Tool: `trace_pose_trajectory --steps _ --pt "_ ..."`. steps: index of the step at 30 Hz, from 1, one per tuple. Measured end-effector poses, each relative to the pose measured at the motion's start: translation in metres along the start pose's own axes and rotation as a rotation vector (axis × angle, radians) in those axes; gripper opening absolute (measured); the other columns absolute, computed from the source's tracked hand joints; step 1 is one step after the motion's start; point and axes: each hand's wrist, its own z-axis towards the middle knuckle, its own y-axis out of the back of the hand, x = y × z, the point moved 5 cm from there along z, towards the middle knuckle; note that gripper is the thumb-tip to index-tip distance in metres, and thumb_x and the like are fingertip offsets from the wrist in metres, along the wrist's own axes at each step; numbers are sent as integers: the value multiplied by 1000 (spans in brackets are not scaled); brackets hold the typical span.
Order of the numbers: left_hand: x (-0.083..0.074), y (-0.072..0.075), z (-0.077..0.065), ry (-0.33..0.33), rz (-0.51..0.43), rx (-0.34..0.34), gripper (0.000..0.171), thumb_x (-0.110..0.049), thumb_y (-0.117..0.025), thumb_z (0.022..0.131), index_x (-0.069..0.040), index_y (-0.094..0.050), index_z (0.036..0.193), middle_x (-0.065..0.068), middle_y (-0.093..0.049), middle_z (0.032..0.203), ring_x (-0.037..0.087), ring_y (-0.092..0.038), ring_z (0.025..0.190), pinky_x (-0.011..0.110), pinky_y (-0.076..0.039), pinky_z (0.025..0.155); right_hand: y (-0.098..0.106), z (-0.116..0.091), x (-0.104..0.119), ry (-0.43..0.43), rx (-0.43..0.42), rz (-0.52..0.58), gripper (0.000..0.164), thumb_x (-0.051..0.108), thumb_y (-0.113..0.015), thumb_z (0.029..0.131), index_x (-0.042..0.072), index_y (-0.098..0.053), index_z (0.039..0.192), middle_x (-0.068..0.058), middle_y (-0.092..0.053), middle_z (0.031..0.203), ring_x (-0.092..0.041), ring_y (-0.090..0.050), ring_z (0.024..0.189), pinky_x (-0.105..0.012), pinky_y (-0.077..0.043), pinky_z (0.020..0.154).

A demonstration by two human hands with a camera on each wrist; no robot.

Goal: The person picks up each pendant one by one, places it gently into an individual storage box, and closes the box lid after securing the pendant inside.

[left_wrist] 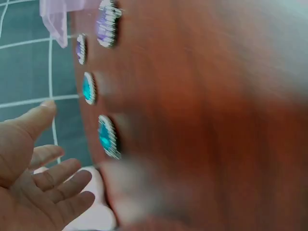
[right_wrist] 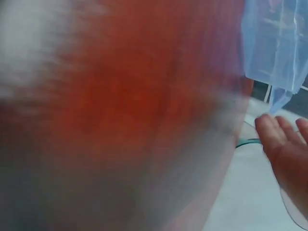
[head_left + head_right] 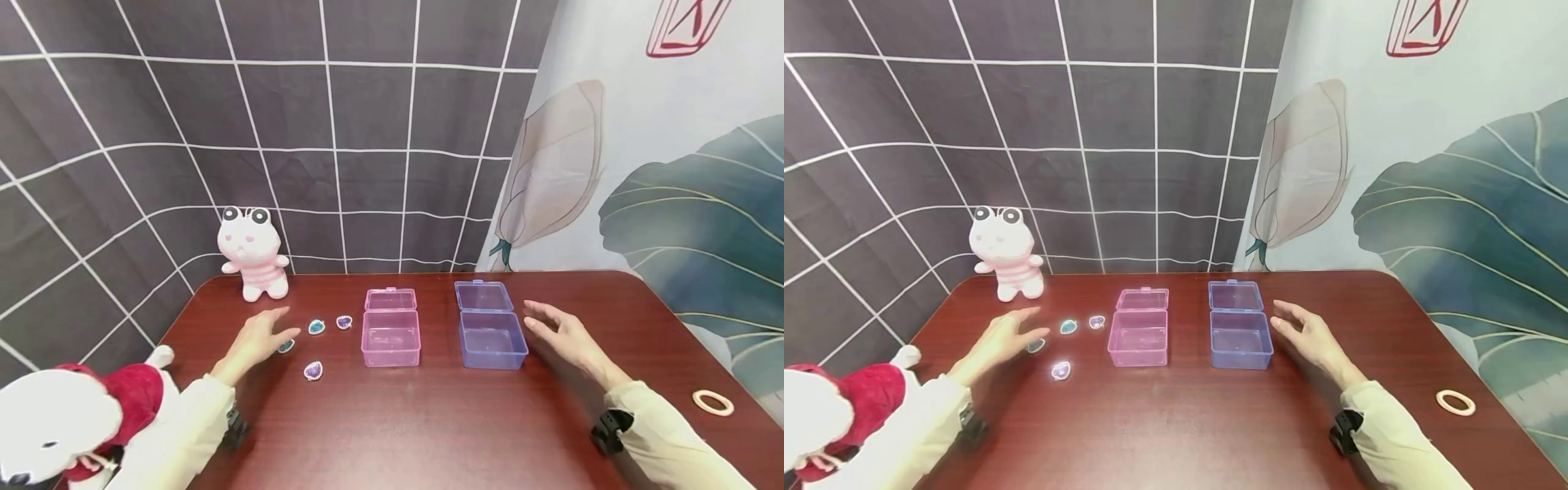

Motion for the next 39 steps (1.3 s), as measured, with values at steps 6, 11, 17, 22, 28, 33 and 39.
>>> trace_pose_trajectory --steps 6,11,17,22,28,33,39 --pt "12 0 -17 34 1 10 46 -19 -72 80 10 -60 114 24 -65 105 36 -63 91 51 -49 81 -14 -6 -4 26 130 264 57 8 -58 92 -13 -33 138 -36 -42 134 8 -54 106 -8 -46 83" --pt "16 -4 -20 49 44 11 35 -16 -74 78 5 -66 105 18 -64 94 29 -61 82 48 -49 74 -20 -7 -7 3 210 321 64 8 -61 90 -11 -27 141 -35 -38 139 -10 -56 116 -12 -47 85" --pt "20 -7 -22 67 57 0 22 -12 -74 76 -1 -68 94 10 -61 84 25 -55 80 44 -46 70 -22 -6 -7 -9 271 324 71 8 -64 87 -8 -24 143 -33 -33 143 -41 -42 127 -13 -45 88" --pt "20 -7 -21 66 36 -8 20 -11 -74 75 -3 -65 91 10 -60 83 25 -56 78 44 -46 70 -24 -7 -11 -31 319 354 76 8 -65 86 -6 -18 145 -32 -29 146 -48 -33 129 -14 -45 88" --pt "20 -8 -18 79 -47 -18 22 -7 -76 72 -3 -60 88 10 -67 82 23 -63 76 41 -48 70 -26 -7 -11 -29 325 354 78 9 -66 86 -5 -18 145 -33 -30 145 -50 -31 129 -14 -45 88" --pt "22 -8 -15 107 -92 -31 18 -7 -74 74 -5 -61 86 6 -68 77 18 -64 72 35 -46 68 -26 -6 -10 -24 322 362 76 8 -66 85 -6 -19 144 -33 -31 144 -50 -31 128 -14 -45 89" --pt "20 -1 -8 152 -163 -56 11 -8 -71 78 -6 -64 86 7 -71 76 14 -63 70 30 -43 66 -27 -6 -10 -17 318 359 75 9 -66 85 -6 -20 143 -33 -30 144 -51 -31 128 -13 -45 89"
